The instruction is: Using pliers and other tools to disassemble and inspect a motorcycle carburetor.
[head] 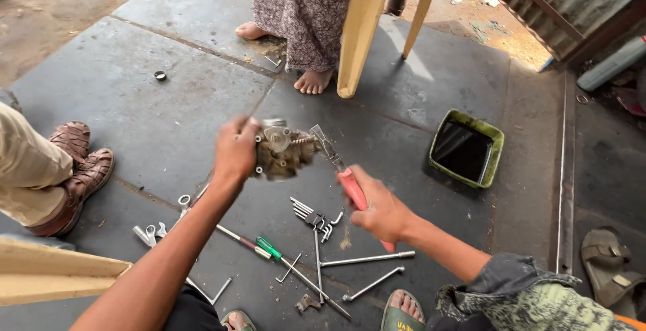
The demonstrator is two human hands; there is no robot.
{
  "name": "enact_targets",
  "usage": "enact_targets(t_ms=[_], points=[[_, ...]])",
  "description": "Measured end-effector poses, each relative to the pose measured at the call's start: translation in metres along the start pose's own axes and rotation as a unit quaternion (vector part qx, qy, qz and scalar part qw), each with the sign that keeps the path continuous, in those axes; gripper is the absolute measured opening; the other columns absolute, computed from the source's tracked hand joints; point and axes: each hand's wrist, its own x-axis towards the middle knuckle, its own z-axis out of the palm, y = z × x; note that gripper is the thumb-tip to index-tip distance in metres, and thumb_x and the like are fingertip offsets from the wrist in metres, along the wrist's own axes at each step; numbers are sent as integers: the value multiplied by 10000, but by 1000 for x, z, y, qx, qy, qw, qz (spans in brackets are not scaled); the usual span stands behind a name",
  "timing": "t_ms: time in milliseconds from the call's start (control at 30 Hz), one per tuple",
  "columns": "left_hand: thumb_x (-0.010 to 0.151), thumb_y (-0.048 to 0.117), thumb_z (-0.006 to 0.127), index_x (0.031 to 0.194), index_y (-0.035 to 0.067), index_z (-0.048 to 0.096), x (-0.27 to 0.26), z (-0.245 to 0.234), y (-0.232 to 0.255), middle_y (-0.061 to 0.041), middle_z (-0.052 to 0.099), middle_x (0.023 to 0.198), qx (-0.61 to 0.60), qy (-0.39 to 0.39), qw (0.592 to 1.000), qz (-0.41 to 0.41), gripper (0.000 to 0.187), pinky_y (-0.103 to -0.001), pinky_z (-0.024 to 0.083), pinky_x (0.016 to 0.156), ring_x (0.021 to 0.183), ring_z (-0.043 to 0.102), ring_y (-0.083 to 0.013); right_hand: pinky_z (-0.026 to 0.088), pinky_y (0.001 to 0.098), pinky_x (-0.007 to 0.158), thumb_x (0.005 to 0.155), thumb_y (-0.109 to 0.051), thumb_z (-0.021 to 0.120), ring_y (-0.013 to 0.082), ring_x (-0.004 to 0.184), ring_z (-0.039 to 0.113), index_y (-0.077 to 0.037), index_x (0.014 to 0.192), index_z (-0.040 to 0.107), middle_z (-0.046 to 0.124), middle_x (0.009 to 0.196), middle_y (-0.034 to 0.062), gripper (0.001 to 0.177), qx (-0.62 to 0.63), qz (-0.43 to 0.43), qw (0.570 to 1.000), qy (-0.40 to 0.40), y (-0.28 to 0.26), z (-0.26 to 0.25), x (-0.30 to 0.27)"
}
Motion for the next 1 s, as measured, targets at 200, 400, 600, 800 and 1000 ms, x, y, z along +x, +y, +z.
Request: enact_targets(t_ms=[200,400,600,800,1000], points=[[1003,133,594,1042,-18,645,-28,-8,28,-208,706,884,119,147,905,381,163,-448,536,741,772,708,-367,536,348,651,654,51,603,190,706,608,3,1237,441,558,899,85,607,463,89,867,-162,5,3,-8],[986,247,527,1027,35,651,4,6,2,-143,641,772,-149,-77,980,-106,249,-444,457,386,539,606,-318,536,353,674,676,-11,653,202,726,655,-58,1274,403,617,843,76,650,41,-51,998,10,9,4,-2],[1008,243,485,1041,25,665,-3,-1,11,-136,700,802,13,6,999,28,284,-385,560,431,605,682,-271,532,381,688,673,10,636,225,750,639,-70,1256,473,605,848,93,611,70,-10,997,-28,2,3,-3],[990,135,609,1018,-25,662,-31,-13,35,-198,708,865,135,133,903,385,171,-408,525,722,762,704,-330,534,382,661,652,49,584,196,722,589,-25,1209,408,556,855,73,589,544,118,802,-215,-2,-4,-9],[978,229,532,1089,74,652,4,4,0,-79,736,848,-170,-25,984,-41,225,-355,617,634,734,731,-233,545,420,671,682,-12,654,264,737,673,-34,1223,420,638,864,128,589,62,-21,998,-12,-12,0,-5]])
